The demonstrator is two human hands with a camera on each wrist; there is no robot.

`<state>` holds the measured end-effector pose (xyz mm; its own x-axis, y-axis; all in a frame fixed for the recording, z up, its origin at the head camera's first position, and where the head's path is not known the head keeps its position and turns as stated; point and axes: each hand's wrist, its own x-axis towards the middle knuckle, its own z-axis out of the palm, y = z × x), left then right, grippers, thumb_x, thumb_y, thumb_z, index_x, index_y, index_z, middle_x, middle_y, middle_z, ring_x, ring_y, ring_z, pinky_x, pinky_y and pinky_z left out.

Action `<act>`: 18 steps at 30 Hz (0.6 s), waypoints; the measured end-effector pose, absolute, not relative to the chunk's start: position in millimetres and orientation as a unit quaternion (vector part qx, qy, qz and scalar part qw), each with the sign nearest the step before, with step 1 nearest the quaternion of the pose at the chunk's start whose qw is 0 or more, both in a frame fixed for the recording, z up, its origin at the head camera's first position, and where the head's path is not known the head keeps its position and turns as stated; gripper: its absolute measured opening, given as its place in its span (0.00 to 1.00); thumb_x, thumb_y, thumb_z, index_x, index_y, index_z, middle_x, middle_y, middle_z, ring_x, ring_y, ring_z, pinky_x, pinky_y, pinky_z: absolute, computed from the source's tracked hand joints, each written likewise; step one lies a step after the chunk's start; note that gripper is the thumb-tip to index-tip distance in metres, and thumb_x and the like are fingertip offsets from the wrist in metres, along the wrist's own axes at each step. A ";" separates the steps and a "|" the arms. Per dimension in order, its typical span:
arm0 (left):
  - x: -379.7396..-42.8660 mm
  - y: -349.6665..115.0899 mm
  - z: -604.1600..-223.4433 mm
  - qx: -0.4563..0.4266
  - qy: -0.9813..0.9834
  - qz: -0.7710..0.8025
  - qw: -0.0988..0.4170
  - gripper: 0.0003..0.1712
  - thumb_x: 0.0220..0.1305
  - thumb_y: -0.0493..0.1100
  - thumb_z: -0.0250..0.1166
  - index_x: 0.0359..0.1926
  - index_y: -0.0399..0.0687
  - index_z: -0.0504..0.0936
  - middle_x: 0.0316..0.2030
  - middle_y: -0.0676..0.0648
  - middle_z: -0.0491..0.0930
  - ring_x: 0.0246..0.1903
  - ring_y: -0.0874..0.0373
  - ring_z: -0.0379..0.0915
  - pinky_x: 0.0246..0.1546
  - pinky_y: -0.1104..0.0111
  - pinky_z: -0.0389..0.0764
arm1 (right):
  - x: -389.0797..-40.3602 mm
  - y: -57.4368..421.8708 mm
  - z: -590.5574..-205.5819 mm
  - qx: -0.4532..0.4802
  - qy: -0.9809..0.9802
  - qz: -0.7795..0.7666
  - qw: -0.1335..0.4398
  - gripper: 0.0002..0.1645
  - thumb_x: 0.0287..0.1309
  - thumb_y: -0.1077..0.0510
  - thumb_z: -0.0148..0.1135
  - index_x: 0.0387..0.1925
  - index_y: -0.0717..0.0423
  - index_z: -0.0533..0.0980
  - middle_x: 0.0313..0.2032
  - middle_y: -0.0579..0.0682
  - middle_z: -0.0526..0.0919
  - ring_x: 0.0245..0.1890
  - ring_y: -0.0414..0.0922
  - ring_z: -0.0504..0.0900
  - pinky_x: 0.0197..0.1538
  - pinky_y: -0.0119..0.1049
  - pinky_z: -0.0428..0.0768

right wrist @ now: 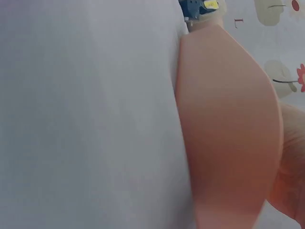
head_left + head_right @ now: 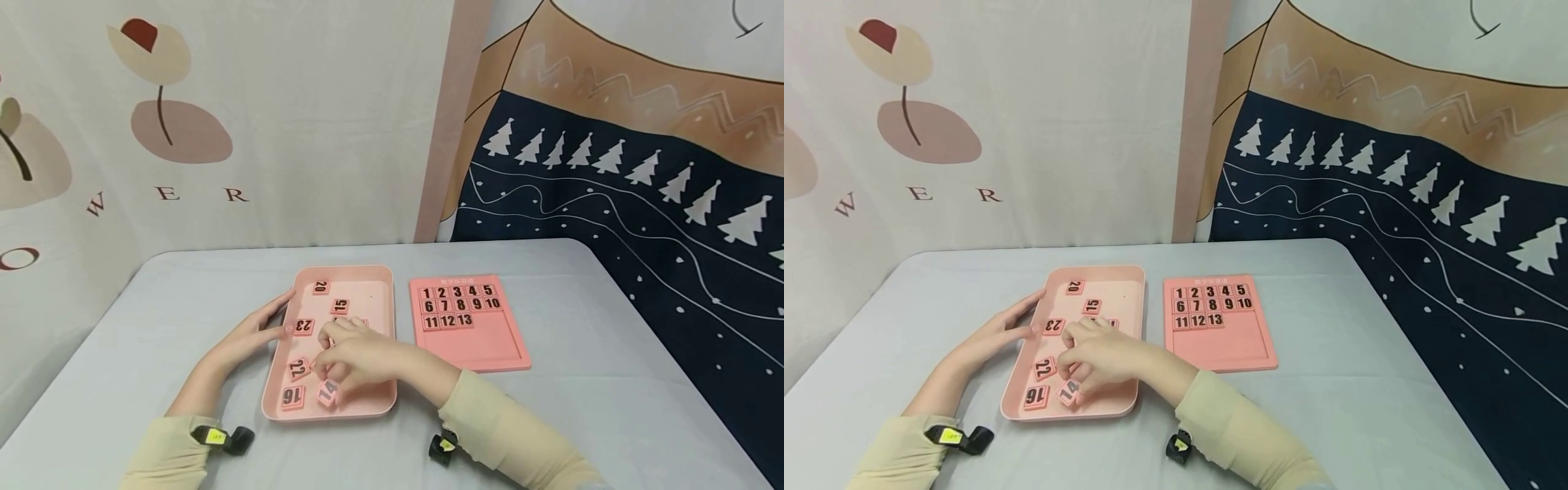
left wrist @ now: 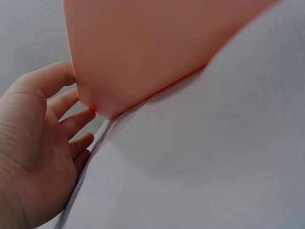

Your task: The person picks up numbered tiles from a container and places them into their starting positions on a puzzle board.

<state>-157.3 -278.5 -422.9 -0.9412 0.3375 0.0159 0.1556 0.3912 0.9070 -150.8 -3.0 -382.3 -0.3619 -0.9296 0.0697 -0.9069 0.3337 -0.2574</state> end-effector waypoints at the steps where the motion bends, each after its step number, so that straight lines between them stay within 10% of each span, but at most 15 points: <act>1: -157.2 -278.3 -422.9 0.147 0.830 0.531 0.086 0.44 0.63 0.42 0.62 0.75 0.48 0.51 0.73 0.39 0.44 0.71 0.40 0.36 0.67 0.44 0.41 | -151.3 -0.1 -380.7 -0.559 0.818 -0.130 0.041 0.21 0.38 0.34 0.72 0.37 0.33 0.80 0.46 0.38 0.64 0.49 0.35 0.60 0.52 0.28 0.60; 18: -158.5 -278.2 -424.1 0.144 0.827 0.536 0.090 0.44 0.63 0.41 0.63 0.75 0.49 0.51 0.74 0.41 0.43 0.72 0.42 0.36 0.68 0.45 0.40 | -160.8 68.8 -355.1 -0.496 0.843 -0.207 -0.012 0.19 0.39 0.41 0.74 0.35 0.37 0.78 0.46 0.42 0.64 0.48 0.42 0.61 0.55 0.41 0.62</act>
<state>-158.5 -278.2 -424.1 -0.9421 0.3354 0.0052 0.1420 0.3847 0.9120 -160.8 68.8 -355.1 -0.5071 -0.8320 0.2249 -0.8417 0.4218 -0.3371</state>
